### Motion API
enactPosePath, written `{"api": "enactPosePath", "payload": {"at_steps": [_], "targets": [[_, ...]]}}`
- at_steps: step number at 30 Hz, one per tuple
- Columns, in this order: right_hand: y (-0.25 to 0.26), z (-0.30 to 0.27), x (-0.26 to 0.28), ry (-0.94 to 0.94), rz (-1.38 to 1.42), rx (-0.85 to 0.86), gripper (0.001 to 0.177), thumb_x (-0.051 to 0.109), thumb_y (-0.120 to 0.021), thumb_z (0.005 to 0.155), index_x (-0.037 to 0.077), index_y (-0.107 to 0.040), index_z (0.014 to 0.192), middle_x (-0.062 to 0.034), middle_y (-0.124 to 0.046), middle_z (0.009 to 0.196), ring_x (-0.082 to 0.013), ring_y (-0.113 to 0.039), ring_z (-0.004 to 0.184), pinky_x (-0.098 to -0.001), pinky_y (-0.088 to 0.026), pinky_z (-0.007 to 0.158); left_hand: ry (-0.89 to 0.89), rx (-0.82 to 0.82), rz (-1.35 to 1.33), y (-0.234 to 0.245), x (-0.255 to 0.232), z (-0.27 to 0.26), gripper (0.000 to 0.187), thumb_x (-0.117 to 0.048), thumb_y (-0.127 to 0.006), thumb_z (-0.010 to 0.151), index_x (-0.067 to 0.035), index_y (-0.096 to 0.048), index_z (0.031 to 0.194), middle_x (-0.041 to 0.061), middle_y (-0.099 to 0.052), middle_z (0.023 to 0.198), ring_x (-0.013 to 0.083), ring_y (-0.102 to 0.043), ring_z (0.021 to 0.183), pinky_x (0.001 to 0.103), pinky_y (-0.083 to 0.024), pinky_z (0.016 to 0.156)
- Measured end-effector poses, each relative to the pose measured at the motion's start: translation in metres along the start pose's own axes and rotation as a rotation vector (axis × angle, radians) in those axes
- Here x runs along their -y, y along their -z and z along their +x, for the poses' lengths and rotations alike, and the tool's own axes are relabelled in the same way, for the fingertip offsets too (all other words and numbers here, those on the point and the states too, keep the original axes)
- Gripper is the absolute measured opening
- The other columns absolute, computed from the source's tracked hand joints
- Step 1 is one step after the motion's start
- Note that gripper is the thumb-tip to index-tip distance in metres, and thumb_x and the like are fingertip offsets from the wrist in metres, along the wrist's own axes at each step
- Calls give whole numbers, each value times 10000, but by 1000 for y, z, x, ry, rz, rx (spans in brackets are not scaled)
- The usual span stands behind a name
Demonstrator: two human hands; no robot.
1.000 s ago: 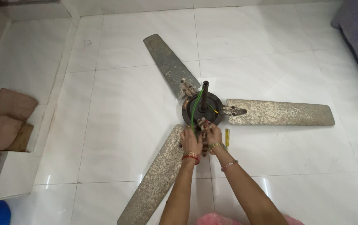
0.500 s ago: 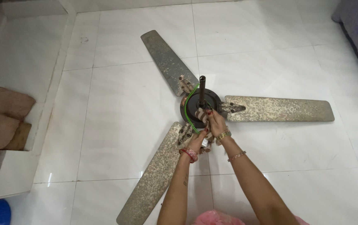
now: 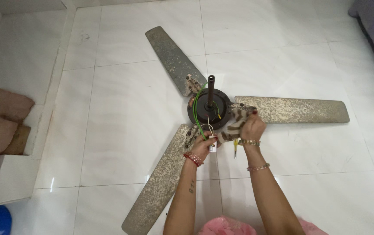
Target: The person works on the central motor housing of a ceiling fan lying on a tiled floor. They use a yellow screwdriver to adjust screws and manipulate the internal wiring, including a white capacitor and green wires, while holding the housing steady.
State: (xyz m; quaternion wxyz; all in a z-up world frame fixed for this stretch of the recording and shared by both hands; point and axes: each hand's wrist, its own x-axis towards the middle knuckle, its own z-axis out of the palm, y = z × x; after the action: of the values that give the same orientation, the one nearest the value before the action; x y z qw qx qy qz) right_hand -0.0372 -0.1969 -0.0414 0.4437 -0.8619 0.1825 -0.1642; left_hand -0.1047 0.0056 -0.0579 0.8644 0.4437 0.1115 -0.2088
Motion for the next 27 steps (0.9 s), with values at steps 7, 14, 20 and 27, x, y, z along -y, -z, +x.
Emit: {"api": "enactPosePath", "payload": {"at_steps": [7, 14, 20, 27], "targets": [[-5, -93, 35, 216, 80, 305, 466, 241, -306, 1040, 112, -634, 1344, -118, -619, 1356, -239, -706, 746, -359, -593, 524, -80, -113, -393, -16, 9, 12, 354, 83, -439, 906, 29, -602, 1216, 137, -711, 1176, 196, -724, 1024, 325, -590, 938], [-8, -94, 52, 203, 252, 587, 653, 392, -268, 1057, 101, -151, 1630, -174, -316, 1632, -333, -429, 1431, -429, -391, 1151, -234, -66, -352, 7, 19, 27, 301, 35, -505, 1008, -2, -599, 1291, 107, -677, 1110, 186, -663, 900, 345, -571, 814], [-14, -98, 61, 126, 433, 566, 607, 398, -211, 1051, 157, -215, 1609, -153, -270, 1677, -350, -385, 1462, -401, -503, 979, -200, -215, -451, -20, 2, 20, 330, -8, -477, 1022, -30, -639, 1309, 81, -681, 1203, 131, -674, 999, 303, -585, 946], [-13, -123, 36, 457, 185, 408, 519, 254, -271, 1130, 114, -355, 1622, -209, -339, 1664, -375, -433, 1438, -415, -433, 1133, -213, -332, -385, -19, 1, 20, 303, 24, -485, 1007, -16, -643, 1263, 88, -700, 1155, 163, -684, 965, 329, -589, 874]]}}
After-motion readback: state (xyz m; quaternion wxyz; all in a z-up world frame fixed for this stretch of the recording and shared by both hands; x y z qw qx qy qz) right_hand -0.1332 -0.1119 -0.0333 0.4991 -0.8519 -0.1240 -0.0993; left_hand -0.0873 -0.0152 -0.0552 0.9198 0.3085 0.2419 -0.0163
